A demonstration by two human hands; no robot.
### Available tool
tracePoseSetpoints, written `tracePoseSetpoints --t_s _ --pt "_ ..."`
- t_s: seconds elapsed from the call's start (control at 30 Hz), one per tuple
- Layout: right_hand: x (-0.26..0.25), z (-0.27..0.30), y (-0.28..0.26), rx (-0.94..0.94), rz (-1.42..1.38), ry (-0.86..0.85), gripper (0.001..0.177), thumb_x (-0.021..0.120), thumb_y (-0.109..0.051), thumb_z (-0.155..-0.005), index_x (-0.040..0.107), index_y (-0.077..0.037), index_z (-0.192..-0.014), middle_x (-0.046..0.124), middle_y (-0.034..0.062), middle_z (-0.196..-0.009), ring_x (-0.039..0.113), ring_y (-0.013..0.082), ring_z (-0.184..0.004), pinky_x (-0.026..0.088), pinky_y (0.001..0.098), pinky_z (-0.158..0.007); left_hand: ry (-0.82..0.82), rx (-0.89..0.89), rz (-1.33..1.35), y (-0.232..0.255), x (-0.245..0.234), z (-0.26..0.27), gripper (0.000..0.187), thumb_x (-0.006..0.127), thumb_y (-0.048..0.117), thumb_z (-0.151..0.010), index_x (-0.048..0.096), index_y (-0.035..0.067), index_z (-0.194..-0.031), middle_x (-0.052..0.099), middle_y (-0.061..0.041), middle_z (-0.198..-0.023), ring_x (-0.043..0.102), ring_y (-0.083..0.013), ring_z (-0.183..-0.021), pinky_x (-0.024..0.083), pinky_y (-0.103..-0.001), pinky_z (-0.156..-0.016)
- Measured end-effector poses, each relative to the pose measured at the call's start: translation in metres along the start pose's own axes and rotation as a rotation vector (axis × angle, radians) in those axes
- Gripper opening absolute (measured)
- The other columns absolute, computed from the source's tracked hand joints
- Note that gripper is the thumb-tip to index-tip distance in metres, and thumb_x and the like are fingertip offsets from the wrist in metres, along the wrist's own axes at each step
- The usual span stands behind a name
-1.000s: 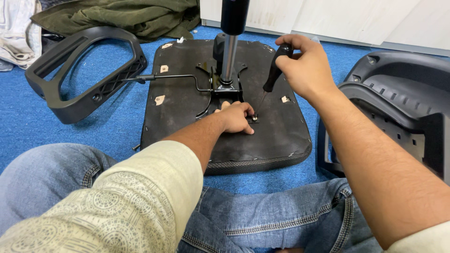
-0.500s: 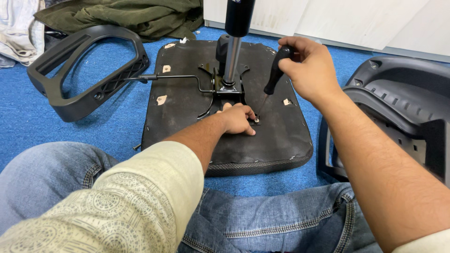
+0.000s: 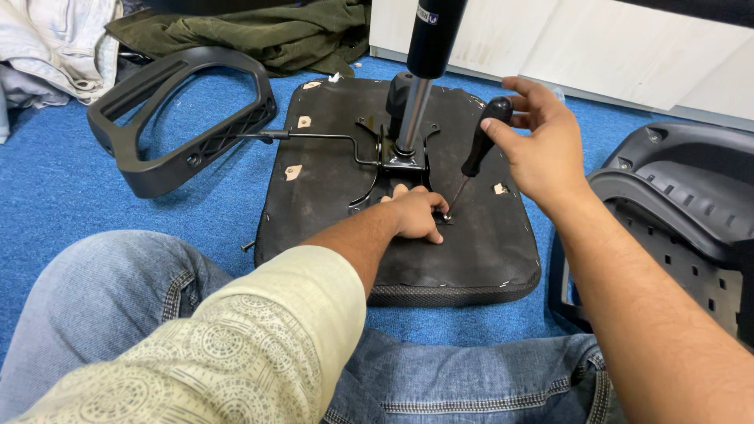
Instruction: The person sits on the floor and uses a screwdriver to remove screws from the underside of an office chair seat. They detach the metal mounting plate and gas lift mechanism from the seat cushion, leaving the components separated.
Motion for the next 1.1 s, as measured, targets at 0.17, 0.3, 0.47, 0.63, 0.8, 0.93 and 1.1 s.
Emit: tracePoseSetpoints --t_s 0.17,0.3,0.47,0.63,0.8,0.93,1.1 --pt "0.001 0.006 0.000 0.028 -0.002 -0.013 0.041 0.066 -0.010 -0.089 0.069 -0.003 -0.129 0.074 0.0072 -0.113 0.072 0.0180 -0.104 0.056 0.0304 -0.092 0.004 -0.009 0.018 0.003 -0.003 0.005 0.071 0.088 0.042 -0.070 0.062 0.036 -0.135 0.050 0.007 -0.147 0.034 -0.0260 -0.141 0.034 -0.047 -0.112" --pt "0.002 0.015 -0.005 -0.055 0.054 0.056 0.037 0.076 -0.017 -0.090 0.072 -0.004 -0.125 0.067 0.0090 -0.120 0.070 0.0167 -0.104 0.056 0.0302 -0.087 0.009 0.000 -0.009 0.005 -0.002 0.011 0.077 0.089 0.040 -0.069 0.058 0.038 -0.139 0.051 0.006 -0.147 0.036 -0.0261 -0.139 0.035 -0.048 -0.110" --pt "0.002 0.011 -0.010 -0.021 0.190 0.095 0.037 0.090 -0.022 -0.090 0.077 -0.005 -0.121 0.064 0.0147 -0.107 0.060 0.0195 -0.090 0.052 0.0316 -0.082 -0.006 -0.007 -0.022 0.007 -0.002 0.012 0.080 0.088 0.040 -0.070 0.054 0.042 -0.143 0.047 0.006 -0.149 0.033 -0.0265 -0.140 0.035 -0.047 -0.110" --pt "-0.004 0.009 -0.003 0.040 -0.032 -0.008 0.039 0.078 -0.015 -0.091 0.068 -0.007 -0.127 0.070 0.0027 -0.108 0.065 0.0091 -0.098 0.054 0.0246 -0.083 -0.005 -0.008 -0.012 0.005 -0.001 0.006 0.076 0.088 0.041 -0.070 0.058 0.039 -0.140 0.049 0.008 -0.147 0.034 -0.0254 -0.140 0.034 -0.048 -0.111" --pt "-0.007 0.007 0.003 -0.012 -0.118 -0.029 0.035 0.068 -0.009 -0.096 0.068 -0.002 -0.131 0.071 0.0008 -0.114 0.066 0.0091 -0.100 0.054 0.0232 -0.091 0.001 -0.013 0.009 0.003 -0.001 0.004 0.076 0.089 0.042 -0.069 0.060 0.035 -0.138 0.049 0.007 -0.147 0.036 -0.0249 -0.140 0.034 -0.047 -0.112" --pt "-0.011 0.014 0.000 0.022 -0.026 0.055 0.029 0.074 -0.013 -0.097 0.072 0.000 -0.123 0.069 0.0011 -0.108 0.065 0.0092 -0.094 0.052 0.0231 -0.085 0.014 0.002 0.024 0.005 -0.002 0.009 0.084 0.090 0.039 -0.066 0.055 0.038 -0.142 0.050 0.007 -0.146 0.036 -0.0254 -0.138 0.035 -0.047 -0.111" --pt "-0.016 0.015 -0.010 0.082 0.121 0.107 0.029 0.084 -0.015 -0.091 0.075 -0.001 -0.116 0.062 0.0059 -0.102 0.057 0.0124 -0.085 0.047 0.0249 -0.075 -0.020 -0.011 0.017 0.007 -0.004 0.013 0.079 0.087 0.039 -0.071 0.055 0.040 -0.143 0.048 0.007 -0.147 0.033 -0.0246 -0.140 0.034 -0.047 -0.111"
Point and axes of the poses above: each hand's wrist, its own z-axis away from the middle knuckle, its own x-axis out of the palm, y = z × x, the point moved 1 cm from there along -z, towards the middle knuckle
